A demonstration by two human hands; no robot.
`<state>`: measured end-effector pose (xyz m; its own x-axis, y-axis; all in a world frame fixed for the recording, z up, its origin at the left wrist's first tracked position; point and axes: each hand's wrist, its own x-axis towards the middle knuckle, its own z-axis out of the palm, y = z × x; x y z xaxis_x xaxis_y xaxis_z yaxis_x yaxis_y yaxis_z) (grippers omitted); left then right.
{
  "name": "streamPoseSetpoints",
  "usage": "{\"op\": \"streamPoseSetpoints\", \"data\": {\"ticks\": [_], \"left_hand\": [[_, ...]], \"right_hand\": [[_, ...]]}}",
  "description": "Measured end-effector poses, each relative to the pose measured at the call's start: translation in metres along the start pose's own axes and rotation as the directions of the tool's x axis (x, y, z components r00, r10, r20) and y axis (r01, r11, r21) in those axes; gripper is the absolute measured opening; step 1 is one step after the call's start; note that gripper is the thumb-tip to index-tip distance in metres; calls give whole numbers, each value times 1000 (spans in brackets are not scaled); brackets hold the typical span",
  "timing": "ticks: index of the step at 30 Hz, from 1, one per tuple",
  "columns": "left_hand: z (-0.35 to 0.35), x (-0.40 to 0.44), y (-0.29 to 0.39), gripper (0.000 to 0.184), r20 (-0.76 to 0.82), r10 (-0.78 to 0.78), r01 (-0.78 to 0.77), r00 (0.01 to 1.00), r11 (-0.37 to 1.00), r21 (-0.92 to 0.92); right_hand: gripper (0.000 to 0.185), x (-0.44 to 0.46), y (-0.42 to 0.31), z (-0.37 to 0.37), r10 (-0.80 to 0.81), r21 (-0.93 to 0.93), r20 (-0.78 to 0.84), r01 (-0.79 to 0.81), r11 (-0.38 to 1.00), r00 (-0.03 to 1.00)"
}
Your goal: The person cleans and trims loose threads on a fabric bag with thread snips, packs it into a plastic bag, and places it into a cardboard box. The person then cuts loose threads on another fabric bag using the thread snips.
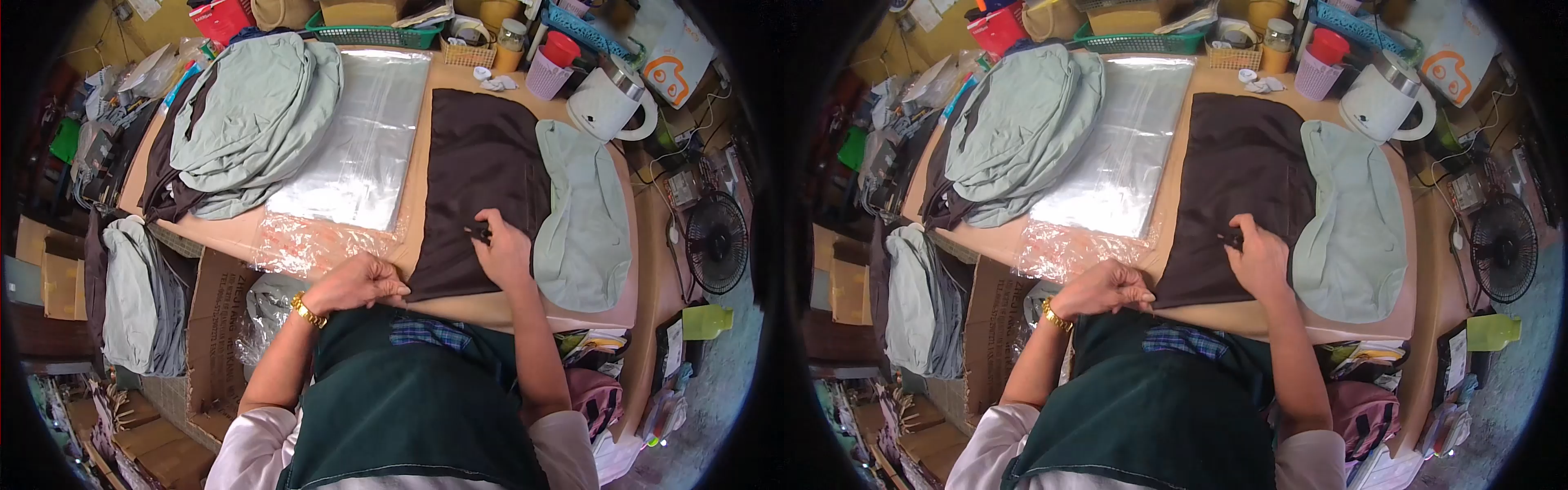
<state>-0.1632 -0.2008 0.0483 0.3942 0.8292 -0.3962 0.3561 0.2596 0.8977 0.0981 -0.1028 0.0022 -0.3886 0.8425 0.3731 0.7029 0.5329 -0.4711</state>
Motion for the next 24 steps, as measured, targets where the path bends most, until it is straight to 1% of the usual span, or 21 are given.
{"op": "streamPoseSetpoints", "data": {"ticks": [1, 3, 4, 5, 7, 8, 10, 11, 12, 13, 14, 16, 17, 18, 19, 20, 21, 22, 23, 24], "left_hand": [[0, -1, -4, 29, 1, -7, 7, 1000, 1000, -2], [-3, -1, -12, 29, -92, 21, -37, 996, 984, -177], [-5, -1, -17, 26, -137, 12, -40, 990, 979, -202], [-3, 0, -20, 26, -141, 11, -40, 990, 978, -204], [3, 2, -24, 23, -304, -6, -118, 953, 914, -389], [7, 3, -26, 23, -306, -4, -122, 952, 913, -389], [15, 7, -29, 26, -359, -37, -208, 933, 757, -619], [13, 6, -31, 26, -359, -35, -210, 933, 757, -619], [8, 3, -35, 30, -379, 57, -310, 924, 695, -649], [2, -1, -39, 34, -403, 147, -401, 904, 621, -673], [-8, -7, -41, 38, -433, 142, -455, 890, 325, -829], [-25, -28, -6, 44, -495, 59, -496, 867, 15, -868], [-27, -29, 8, 44, -495, 58, -496, 867, 16, -868], [-25, -26, 20, 43, -549, 99, -542, 830, 374, -752], [-19, -20, 27, 44, -584, 160, -519, 796, 676, -523], [-7, -7, 30, 43, -573, 144, -440, 807, 793, -421], [8, 11, 30, 46, -566, 123, -348, 815, 885, -309], [21, 31, 34, 42, -485, 34, -192, 874, 941, -280], [27, 46, 35, 37, -405, -66, -34, 912, 972, -234], [27, 55, 25, 37, -407, -61, -39, 911, 972, -233]], "right_hand": [[31, 1, 0, -2, 57, 16, 39, -58, 998, 998], [30, 4, 3, 1, 56, 18, 26, -57, 998, 998], [29, 6, 4, 1, 76, 13, 26, -76, 997, 997], [29, 7, 6, 2, 97, 8, 26, -98, 995, 995], [27, 8, 7, 3, 89, 16, 0, -89, 996, 996], [27, 8, 7, 2, 102, 13, 8, -102, 995, 995], [27, 8, 8, 1, 115, 7, 14, -115, 993, 993], [28, 8, 9, 1, 107, -12, 14, -107, 994, 994], [28, 8, 10, 0, 100, -30, 15, -100, 995, 995], [28, 8, 12, -1, 101, -32, 15, -100, 994, 995], [27, 7, 14, -2, 110, -23, 1, -110, 994, 994], [27, 6, 16, -2, 122, -13, -10, -122, 992, 993], [27, 7, 16, -1, 122, -31, -11, -122, 992, 992], [27, 8, 15, 0, 121, -48, -12, -121, 991, 993], [27, 8, 14, 0, 117, -46, -13, -118, 992, 993], [28, 8, 14, 0, 131, -48, -6, -132, 990, 991], [29, 7, 13, -1, 145, -50, 2, -145, 988, 989], [29, 7, 14, 0, 139, -49, 3, -139, 989, 990], [29, 6, 16, 1, 113, -31, -19, -113, 993, 993], [29, 5, 17, 0, 88, -16, -42, -89, 996, 995]]}}
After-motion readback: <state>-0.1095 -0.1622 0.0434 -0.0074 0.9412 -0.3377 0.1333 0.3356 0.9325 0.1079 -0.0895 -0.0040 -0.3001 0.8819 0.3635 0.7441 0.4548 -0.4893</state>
